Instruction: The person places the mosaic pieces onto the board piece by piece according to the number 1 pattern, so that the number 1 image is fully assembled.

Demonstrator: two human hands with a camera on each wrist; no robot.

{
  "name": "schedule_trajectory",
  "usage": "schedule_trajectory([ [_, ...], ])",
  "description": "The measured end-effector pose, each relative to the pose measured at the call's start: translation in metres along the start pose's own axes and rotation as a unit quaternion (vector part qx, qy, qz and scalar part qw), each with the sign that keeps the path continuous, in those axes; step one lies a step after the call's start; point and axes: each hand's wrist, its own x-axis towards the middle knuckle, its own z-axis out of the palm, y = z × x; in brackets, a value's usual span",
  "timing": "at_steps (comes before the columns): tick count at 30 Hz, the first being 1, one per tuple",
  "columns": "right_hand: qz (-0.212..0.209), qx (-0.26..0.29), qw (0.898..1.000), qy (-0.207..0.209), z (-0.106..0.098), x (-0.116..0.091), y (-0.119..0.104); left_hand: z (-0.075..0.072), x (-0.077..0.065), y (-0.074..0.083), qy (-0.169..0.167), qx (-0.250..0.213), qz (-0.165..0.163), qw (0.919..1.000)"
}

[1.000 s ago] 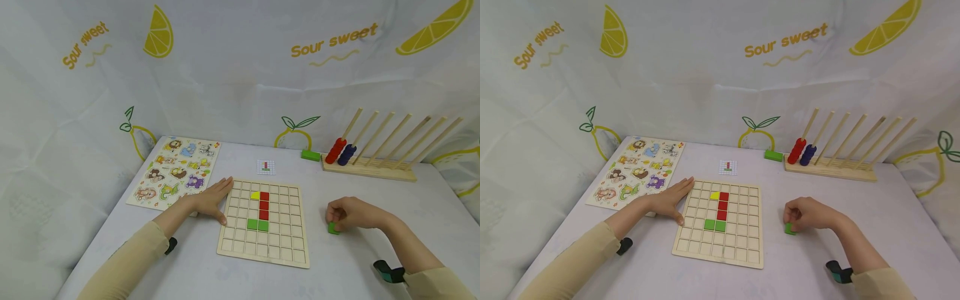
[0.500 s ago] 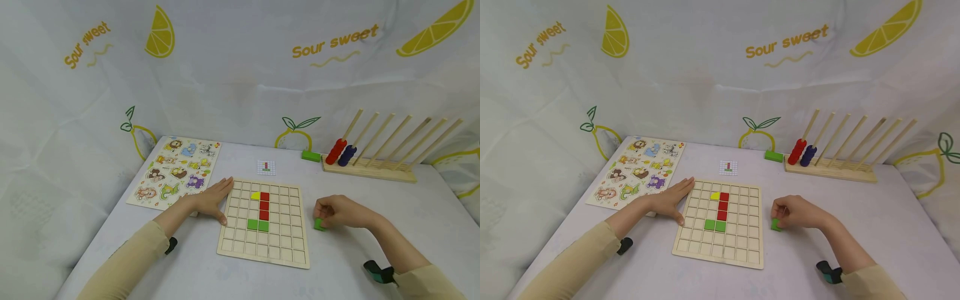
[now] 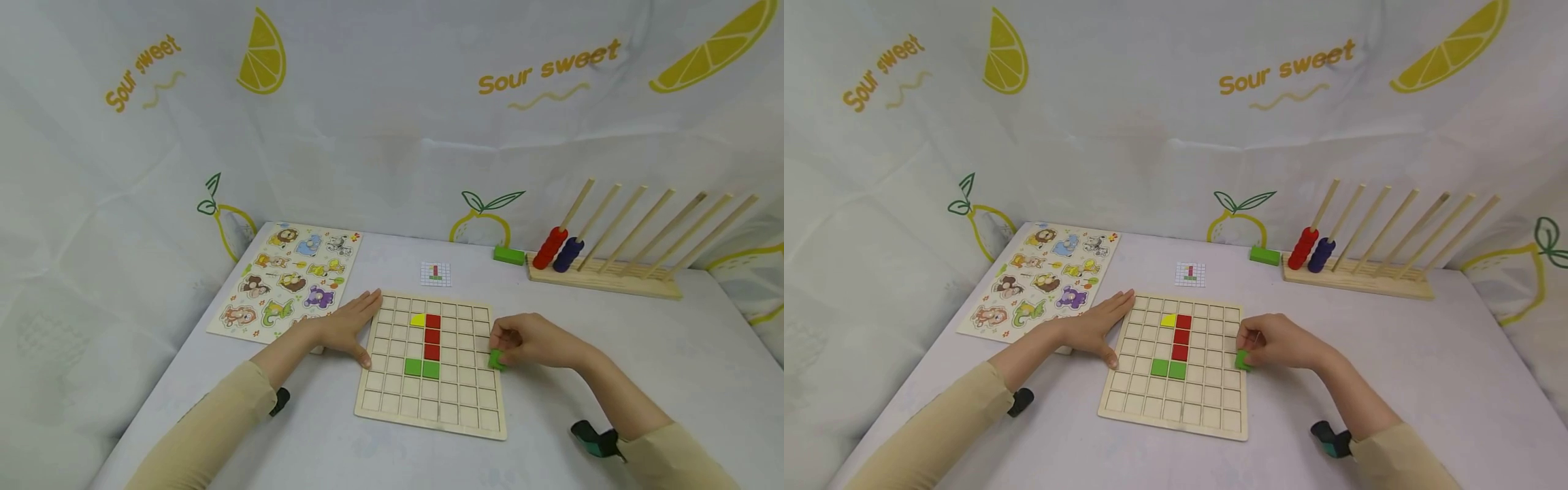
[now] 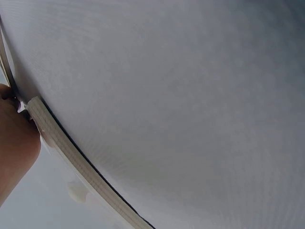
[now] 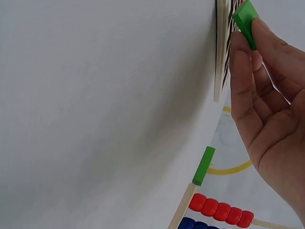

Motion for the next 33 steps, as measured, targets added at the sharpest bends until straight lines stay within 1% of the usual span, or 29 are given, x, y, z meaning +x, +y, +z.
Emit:
schedule_trajectory([
  [5, -0.012, 0.006, 1.000, 0.003, 0.005, 0.009, -0.008, -0.001, -0.001, 0.001, 0.001, -0.004, 0.000, 1.0000],
  [17, -0.016, 0.010, 1.000, -0.013, 0.022, 0.032, -0.024, -0.001, -0.001, 0.001, 0.000, -0.009, -0.002, 1.0000],
  [27, -0.041, 0.014, 0.999, -0.025, 0.032, 0.042, -0.034, -0.001, -0.001, 0.001, 0.002, -0.001, 0.000, 1.0000],
  [33, -0.038, 0.009, 0.999, -0.029, 0.036, 0.045, -0.039, 0.000, 0.001, -0.001, 0.003, 0.003, 0.002, 1.0000],
])
